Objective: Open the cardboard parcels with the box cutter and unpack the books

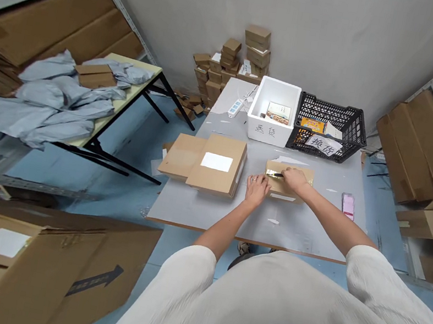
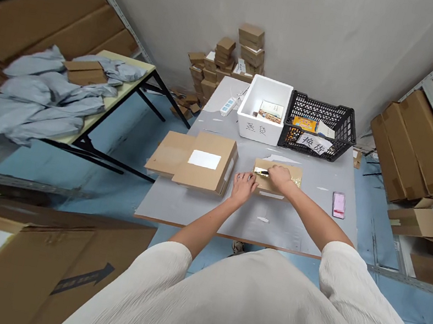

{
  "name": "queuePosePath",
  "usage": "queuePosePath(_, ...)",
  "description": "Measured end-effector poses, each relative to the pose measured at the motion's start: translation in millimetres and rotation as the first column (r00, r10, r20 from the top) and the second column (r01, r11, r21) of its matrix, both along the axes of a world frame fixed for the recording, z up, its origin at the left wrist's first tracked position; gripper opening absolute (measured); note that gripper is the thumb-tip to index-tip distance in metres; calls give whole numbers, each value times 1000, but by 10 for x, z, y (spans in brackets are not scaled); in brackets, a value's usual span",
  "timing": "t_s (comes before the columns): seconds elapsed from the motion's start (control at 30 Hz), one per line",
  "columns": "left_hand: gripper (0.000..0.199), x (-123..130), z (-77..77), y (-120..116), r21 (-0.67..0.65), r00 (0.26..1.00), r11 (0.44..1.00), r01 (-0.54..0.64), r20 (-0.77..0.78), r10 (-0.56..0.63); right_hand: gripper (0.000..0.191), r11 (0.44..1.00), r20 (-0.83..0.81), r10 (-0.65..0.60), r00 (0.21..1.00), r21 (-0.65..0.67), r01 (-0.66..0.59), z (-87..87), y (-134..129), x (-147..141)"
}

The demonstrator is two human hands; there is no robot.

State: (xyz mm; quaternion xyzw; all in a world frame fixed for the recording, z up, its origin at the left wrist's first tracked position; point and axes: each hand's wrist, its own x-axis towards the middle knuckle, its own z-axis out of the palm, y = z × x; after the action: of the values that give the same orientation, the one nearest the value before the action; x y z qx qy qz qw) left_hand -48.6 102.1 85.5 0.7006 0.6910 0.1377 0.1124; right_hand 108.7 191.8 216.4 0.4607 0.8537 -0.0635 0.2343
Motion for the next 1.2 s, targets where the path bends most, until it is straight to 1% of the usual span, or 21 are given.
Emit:
queuePosePath(0.2,40,0,54,-11,-31,1000,1000,4,-13,-4,42,999,15,28,999,14,-29,-41,-23,21)
queuePosePath(0.33,43,11,69,-17,-42,1000,999,12,-24,-13,42,1000,8,10,1000,-10,-10,-49,-4,74)
queuePosePath(0.63,43,22,40,-9,-53,998,998,23,-50,-26,42,999,-17,-31,999,-17,31,-112,-34,207)
queuePosePath(0.87,41,35,40,-18,-52,998,999,16,-57,-19,41,1000,0,6,1000,6,-6,-102,52,306)
queuePosePath(1.03,39,35,23,-25,-21,999,1000,13,-49,-14,41,1000,5,-26,1000,2,26,-101,56,483)
queuePosePath(1.2,38,36,10,-15,-5,999,1000,7,-45,-7,39,995,38,-101,994,-11,102,-12,62,784)
